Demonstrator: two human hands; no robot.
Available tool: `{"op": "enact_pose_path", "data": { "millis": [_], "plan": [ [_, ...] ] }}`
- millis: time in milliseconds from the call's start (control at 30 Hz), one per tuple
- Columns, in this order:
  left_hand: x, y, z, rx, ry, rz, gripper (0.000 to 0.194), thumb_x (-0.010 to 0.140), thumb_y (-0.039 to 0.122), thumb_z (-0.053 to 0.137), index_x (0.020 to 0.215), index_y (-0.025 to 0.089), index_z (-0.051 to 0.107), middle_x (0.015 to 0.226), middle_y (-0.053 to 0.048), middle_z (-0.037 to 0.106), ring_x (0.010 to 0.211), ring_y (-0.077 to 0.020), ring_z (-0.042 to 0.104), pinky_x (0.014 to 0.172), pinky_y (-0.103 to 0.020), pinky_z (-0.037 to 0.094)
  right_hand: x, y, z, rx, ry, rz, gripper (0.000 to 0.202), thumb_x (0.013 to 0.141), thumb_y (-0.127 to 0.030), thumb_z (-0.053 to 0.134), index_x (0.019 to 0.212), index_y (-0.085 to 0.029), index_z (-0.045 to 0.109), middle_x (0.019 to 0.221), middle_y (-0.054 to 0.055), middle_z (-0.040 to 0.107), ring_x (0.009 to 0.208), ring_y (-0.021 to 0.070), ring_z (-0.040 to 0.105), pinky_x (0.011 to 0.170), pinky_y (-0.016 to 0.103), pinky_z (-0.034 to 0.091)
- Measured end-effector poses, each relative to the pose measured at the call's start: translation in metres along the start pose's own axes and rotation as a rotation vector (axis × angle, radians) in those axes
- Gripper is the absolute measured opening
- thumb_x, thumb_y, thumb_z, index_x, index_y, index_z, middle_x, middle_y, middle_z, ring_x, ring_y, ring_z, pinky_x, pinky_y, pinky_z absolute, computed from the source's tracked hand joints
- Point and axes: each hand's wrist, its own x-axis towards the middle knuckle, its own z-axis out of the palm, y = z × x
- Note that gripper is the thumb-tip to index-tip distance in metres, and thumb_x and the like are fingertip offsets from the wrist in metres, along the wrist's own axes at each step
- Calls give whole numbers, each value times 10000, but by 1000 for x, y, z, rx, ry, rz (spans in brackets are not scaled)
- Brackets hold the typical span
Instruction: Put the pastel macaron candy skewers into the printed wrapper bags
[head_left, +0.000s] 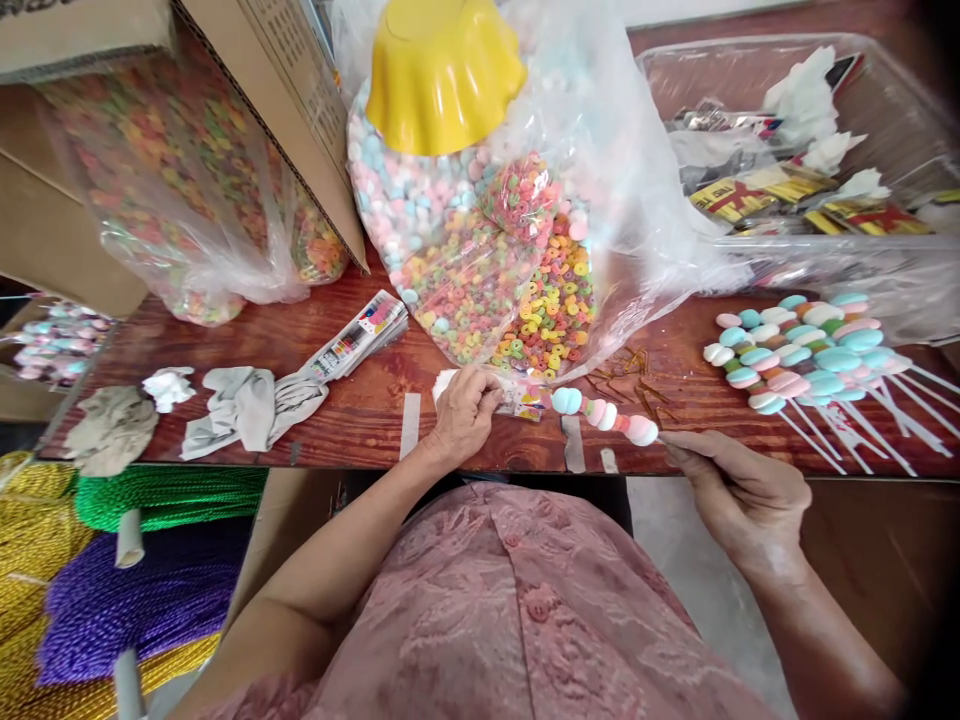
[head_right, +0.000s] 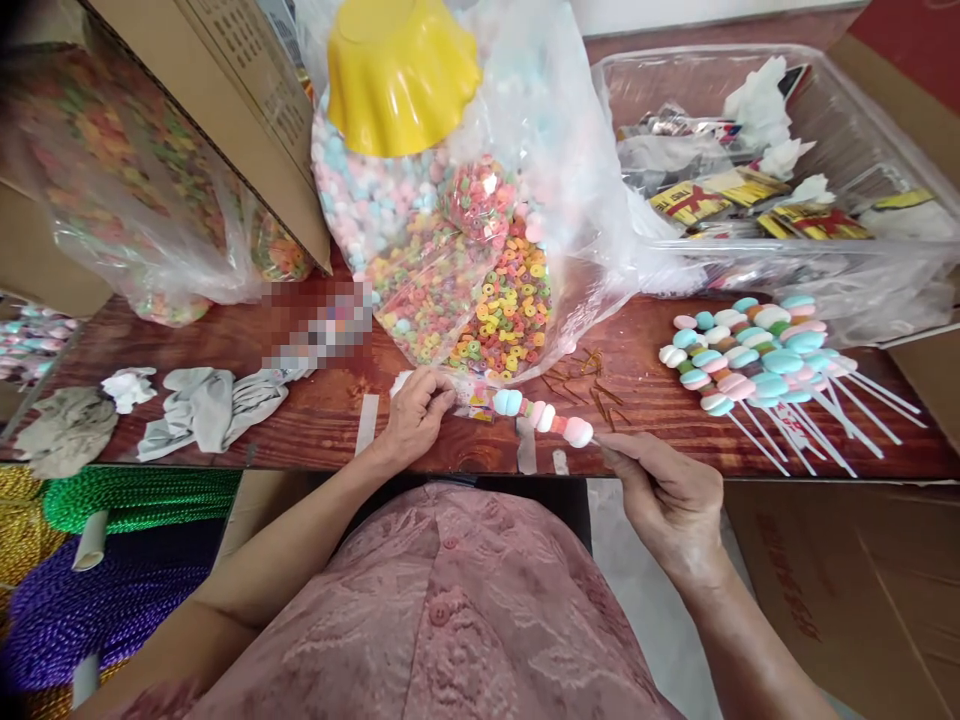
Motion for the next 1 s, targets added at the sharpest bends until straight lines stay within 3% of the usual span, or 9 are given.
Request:
{"op": "enact_pose_path", "data": {
  "millis": [233, 567, 833, 1000],
  "plan": [
    [-2, 0, 4, 68, -30, 81, 131, 929, 193, 495, 799, 207, 509, 846, -40, 576, 855, -197, 520, 798, -335, 421, 5, 4, -4, -192, -117, -187, 299, 865, -77, 615, 1093, -243, 712, 847, -10, 727, 699, 117, 692, 610, 213, 526],
    [-3, 2, 3, 103, -73, 87, 135, 939, 206, 479, 810, 213, 519, 871, -42, 590, 887, -197, 529, 831, -339, 426, -5, 8, -2, -215, -93, -131, 234, 889, -136, 611, 1064, -250, 715, 865, -2, 740, 719, 128, 696, 646, 236, 542],
    [-3, 3, 5, 123, -55, 91, 140, 933, 197, 497, 795, 206, 518, 856, -34, 590, 864, -192, 515, 794, -328, 405, -19, 7, -4, -541, -87, -520, 465, 794, -29, 612, 1209, -231, 669, 852, 12, 750, 676, 129, 656, 615, 267, 454],
    [-1, 6, 6, 143, -59, 77, 136, 923, 191, 505, 788, 205, 515, 860, -37, 592, 858, -194, 514, 776, -330, 399, -26, 2, -7, -556, -57, -589, 408, 792, -70, 648, 1169, -217, 688, 893, 32, 765, 655, 128, 632, 613, 282, 436]
  ]
}}
